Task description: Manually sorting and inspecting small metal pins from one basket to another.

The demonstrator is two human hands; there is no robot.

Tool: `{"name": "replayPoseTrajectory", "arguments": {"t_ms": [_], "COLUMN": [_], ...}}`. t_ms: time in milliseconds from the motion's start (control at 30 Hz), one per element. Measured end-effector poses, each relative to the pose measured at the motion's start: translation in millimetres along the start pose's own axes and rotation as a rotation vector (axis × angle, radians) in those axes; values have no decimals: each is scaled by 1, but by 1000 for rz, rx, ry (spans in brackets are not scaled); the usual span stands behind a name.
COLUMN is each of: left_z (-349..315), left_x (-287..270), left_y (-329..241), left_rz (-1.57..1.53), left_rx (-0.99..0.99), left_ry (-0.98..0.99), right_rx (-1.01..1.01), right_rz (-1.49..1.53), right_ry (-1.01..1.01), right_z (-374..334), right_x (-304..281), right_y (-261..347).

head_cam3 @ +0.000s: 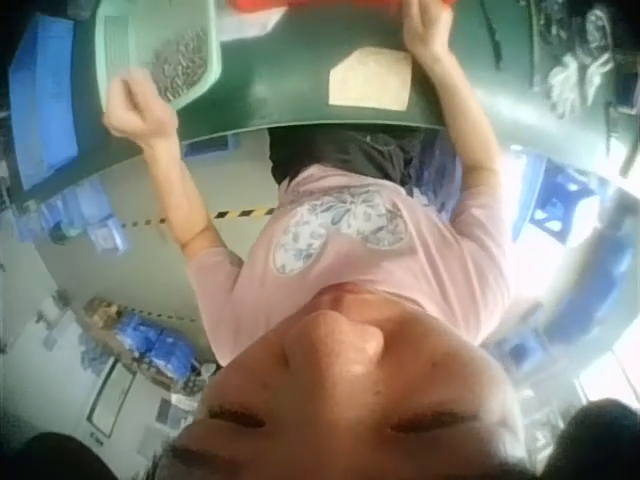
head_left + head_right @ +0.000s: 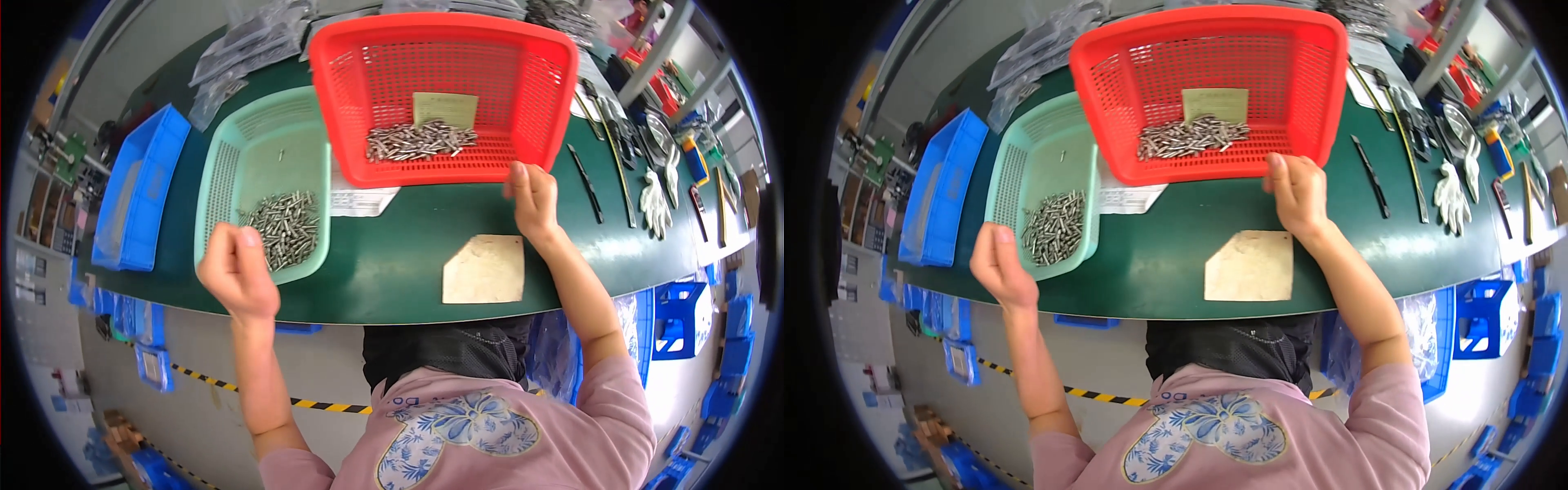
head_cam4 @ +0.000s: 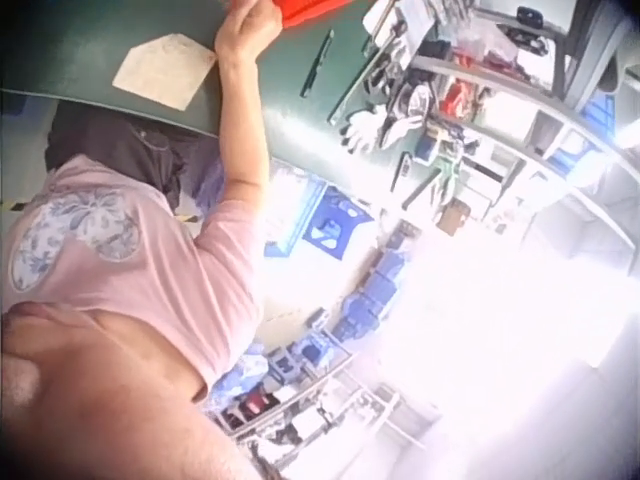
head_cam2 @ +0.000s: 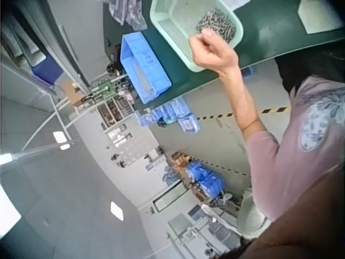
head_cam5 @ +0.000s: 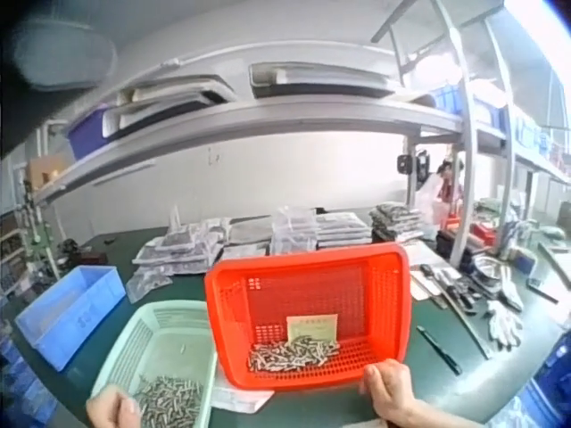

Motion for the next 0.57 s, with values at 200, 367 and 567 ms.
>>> {"name": "replayPoseTrajectory", "arguments": {"t_ms": [200,367,567], "left_z": [-8,-10,0], "left_x": [98,148,189], "left_y": [-4,8,31], "left_rz": [-25,138,221], "left_rx": [-111,-88,42], "left_ry": [196,390,538], "right_rx": [-23,-200,-179], "right_rz": [18,-311,-461], "right_ry": [-45,-123,-66], "right_z": [-1,3,41], "right_x": [1,3,25], "right_y": [15,10,-12]}}
Point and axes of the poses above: each hand's wrist, its own z-axis towards the middle knuckle, its own x-axis out of the palm, y = z × x, the point moved 3 cm from there along z, towards the middle knuckle, and after that the axes turned 10 degrees about -z, right-handed, at the moved point
